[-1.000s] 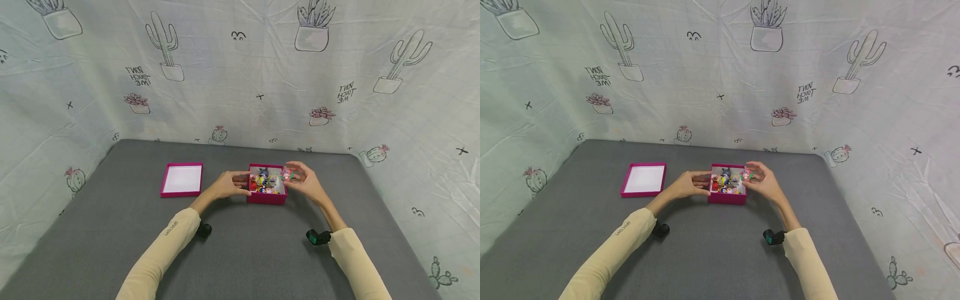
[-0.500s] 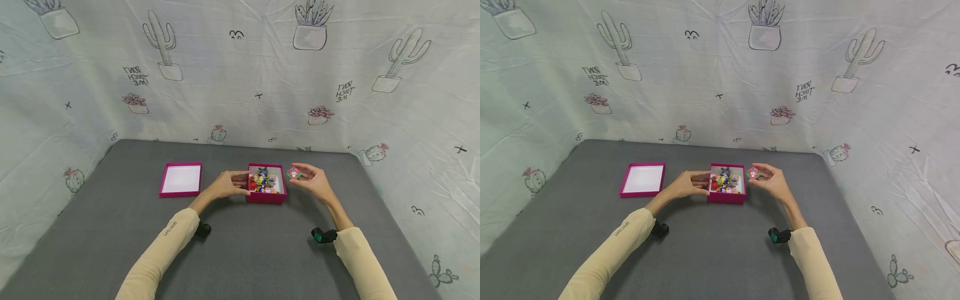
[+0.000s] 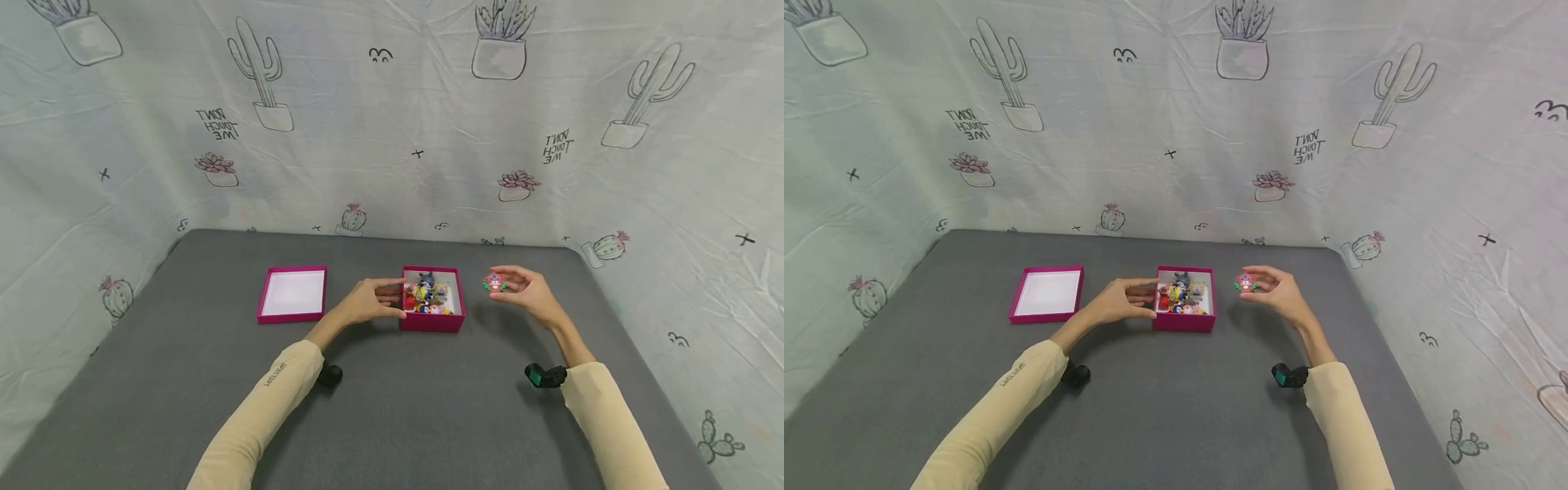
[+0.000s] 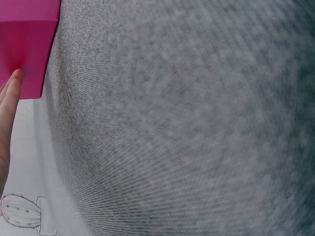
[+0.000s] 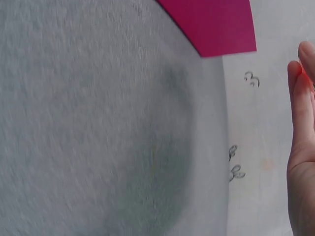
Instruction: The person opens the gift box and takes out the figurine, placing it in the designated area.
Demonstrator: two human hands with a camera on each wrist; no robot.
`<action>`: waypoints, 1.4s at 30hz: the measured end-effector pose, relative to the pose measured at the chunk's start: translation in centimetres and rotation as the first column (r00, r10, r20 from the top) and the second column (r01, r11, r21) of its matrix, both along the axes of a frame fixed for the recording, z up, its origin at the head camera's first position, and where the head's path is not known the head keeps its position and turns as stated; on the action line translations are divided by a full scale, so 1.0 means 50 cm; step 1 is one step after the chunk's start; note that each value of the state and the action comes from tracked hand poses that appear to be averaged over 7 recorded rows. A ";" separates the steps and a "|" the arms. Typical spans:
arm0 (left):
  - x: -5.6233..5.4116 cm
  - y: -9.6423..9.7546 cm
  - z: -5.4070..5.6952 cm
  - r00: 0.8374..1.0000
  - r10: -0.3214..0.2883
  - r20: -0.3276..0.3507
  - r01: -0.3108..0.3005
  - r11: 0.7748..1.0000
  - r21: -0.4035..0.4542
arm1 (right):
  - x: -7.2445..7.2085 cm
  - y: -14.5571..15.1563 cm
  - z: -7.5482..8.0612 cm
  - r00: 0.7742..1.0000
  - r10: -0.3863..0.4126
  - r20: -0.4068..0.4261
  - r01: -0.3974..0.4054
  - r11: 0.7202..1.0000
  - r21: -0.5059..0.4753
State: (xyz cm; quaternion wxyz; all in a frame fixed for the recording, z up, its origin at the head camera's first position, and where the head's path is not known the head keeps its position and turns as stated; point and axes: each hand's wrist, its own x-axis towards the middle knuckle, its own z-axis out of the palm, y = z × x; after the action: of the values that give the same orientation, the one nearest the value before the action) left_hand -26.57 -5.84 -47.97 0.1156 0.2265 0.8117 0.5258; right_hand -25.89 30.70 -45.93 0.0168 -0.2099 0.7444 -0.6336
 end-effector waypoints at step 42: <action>-0.001 -0.001 0.002 1.000 0.005 -0.001 -0.005 1.000 0.000 | -0.084 -0.029 -0.069 1.000 0.004 0.001 -0.004 0.932 0.362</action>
State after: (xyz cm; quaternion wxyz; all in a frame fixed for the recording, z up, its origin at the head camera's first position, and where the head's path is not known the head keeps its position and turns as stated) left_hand -26.61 -5.89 -47.85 0.1140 0.2249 0.8123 0.5260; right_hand -30.11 29.25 -49.36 0.0564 -0.2047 0.8479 -0.4858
